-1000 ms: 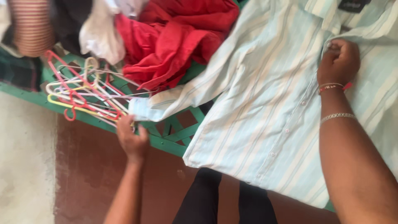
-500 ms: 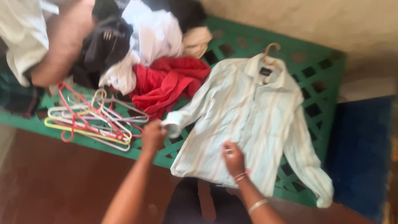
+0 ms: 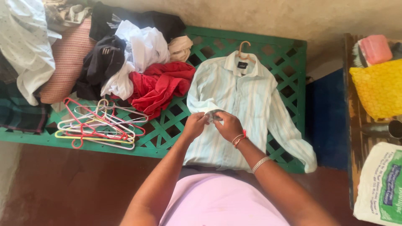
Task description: The person buttons a light blue striped shirt laid on a green plastic table, then fastens the cuff buttons on both sleeves. The shirt is placed on a hanger and lifted at the end.
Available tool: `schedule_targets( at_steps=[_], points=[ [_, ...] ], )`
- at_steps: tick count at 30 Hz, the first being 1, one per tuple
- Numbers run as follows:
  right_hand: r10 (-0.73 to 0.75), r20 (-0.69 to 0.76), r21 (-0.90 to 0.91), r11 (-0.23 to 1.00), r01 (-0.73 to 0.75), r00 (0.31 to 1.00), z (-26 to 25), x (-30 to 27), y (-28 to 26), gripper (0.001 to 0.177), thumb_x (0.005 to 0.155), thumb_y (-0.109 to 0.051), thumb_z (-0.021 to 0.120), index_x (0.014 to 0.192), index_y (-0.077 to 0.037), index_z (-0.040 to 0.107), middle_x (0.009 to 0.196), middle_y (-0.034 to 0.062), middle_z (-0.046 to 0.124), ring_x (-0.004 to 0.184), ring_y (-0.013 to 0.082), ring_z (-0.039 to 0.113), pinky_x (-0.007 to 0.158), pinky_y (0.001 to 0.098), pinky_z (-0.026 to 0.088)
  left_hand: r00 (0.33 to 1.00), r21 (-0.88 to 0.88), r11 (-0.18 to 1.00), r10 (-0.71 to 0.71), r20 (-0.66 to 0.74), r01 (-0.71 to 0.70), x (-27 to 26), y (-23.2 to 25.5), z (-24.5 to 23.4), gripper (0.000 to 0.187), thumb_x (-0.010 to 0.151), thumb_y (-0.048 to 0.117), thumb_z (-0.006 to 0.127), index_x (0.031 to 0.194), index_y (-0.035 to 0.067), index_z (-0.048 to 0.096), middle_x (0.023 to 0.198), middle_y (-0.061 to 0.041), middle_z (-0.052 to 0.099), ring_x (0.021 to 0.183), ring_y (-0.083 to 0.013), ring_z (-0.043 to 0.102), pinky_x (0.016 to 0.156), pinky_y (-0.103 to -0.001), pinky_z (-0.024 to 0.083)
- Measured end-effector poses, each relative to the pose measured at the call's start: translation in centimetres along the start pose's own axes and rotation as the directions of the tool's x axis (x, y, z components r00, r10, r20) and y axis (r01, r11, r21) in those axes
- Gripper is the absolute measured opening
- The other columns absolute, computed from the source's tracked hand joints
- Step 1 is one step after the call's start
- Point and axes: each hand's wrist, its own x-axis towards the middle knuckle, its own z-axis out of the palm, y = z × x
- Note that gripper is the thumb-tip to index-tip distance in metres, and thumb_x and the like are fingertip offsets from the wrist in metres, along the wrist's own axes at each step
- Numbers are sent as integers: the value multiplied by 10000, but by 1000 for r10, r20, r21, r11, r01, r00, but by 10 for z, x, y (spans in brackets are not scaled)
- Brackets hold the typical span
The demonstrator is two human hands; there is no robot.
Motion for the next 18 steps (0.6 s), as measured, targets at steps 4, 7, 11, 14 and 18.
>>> schedule_targets(
  at_steps=[4, 7, 11, 14, 18],
  points=[
    [-10, 87, 1, 1000, 10, 996, -29, 13, -14, 392, 748, -239, 807, 1074, -46, 707, 1039, 133, 733, 930, 297, 720, 782, 394, 564, 988, -185, 981, -32, 152, 60, 10, 4, 2, 272, 962, 210, 556, 1027, 30, 749, 858, -19, 743, 781, -91, 652, 702, -261, 485],
    [-86, 63, -100, 991, 92, 994, -33, 17, -15, 328, 761, -249, 802, 1014, -51, 734, 993, 131, 734, 914, 318, 710, 801, 402, 558, 989, -203, 979, 28, 145, 2, 15, 1, 7, 255, 942, 163, 552, 1001, 15, 751, 854, -12, 737, 765, -83, 633, 700, -248, 483],
    [-91, 24, -165, 982, 94, 996, -24, 19, -11, 220, 848, -197, 702, 1017, -61, 740, 951, 119, 725, 880, 336, 693, 776, 422, 552, 997, -107, 993, 59, 47, -54, 17, 9, 11, 228, 946, 147, 585, 946, -7, 753, 809, -24, 724, 743, -80, 628, 692, -248, 491],
    [-117, 29, -234, 965, 121, 993, -23, 22, -8, 142, 903, -169, 656, 947, -60, 735, 900, 121, 712, 859, 342, 680, 777, 443, 543, 1000, -140, 990, 2, 28, 1, 12, 23, 10, 219, 974, 184, 613, 944, 12, 745, 792, -4, 718, 712, -61, 597, 649, -243, 460],
    [-222, -10, -249, 945, 213, 975, -23, 25, -10, 124, 885, -149, 653, 929, -55, 720, 880, 124, 704, 849, 352, 669, 762, 457, 538, 997, -181, 981, -76, -7, 74, 6, 35, 10, 166, 957, 172, 672, 891, 28, 720, 747, -6, 695, 664, -61, 590, 616, -237, 461]
  ],
)
